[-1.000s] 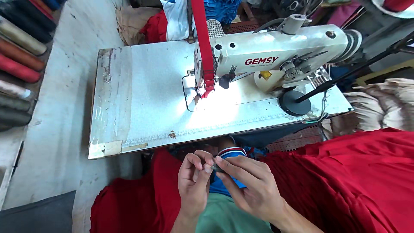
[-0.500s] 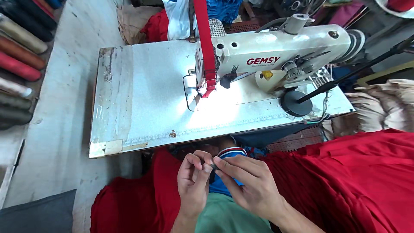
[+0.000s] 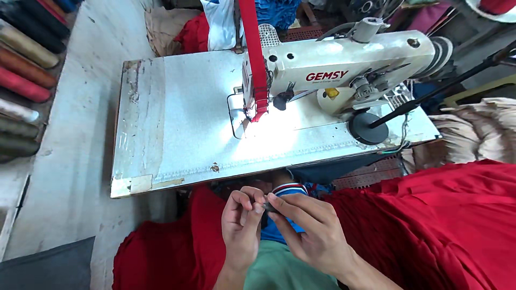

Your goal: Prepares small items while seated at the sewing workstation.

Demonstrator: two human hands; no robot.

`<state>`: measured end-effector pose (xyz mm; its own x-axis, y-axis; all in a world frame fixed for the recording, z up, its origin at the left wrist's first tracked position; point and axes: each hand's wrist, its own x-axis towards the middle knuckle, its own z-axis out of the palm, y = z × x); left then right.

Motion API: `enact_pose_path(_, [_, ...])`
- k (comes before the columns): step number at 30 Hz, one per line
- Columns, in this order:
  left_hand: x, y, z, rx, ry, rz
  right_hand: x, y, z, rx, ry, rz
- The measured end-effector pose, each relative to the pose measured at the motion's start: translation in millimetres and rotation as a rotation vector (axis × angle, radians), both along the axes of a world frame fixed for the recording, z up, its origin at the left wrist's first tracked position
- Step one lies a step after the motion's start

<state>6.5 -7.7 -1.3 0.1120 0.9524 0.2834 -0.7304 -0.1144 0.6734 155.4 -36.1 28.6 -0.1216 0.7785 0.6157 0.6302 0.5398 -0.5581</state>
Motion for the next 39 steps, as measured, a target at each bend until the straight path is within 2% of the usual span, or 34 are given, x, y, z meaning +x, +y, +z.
enact_pose_path(14, [-2.6, 1.1, 0.9, 0.023, 0.044, 0.052, 0.7, 5.7, -1.6, 0.041, -0.059, 0.021])
enact_pose_path(23, [-1.9, 5.2, -0.1, 0.039, 0.027, 0.019, 5.7, 4.2, -2.3, 0.03, 0.126, 0.023])
enact_pose_path(39, [-2.1, 2.0, 0.1, 0.062, 0.08, 0.03, 1.3, 0.2, -4.8, 0.021, 0.018, 0.002])
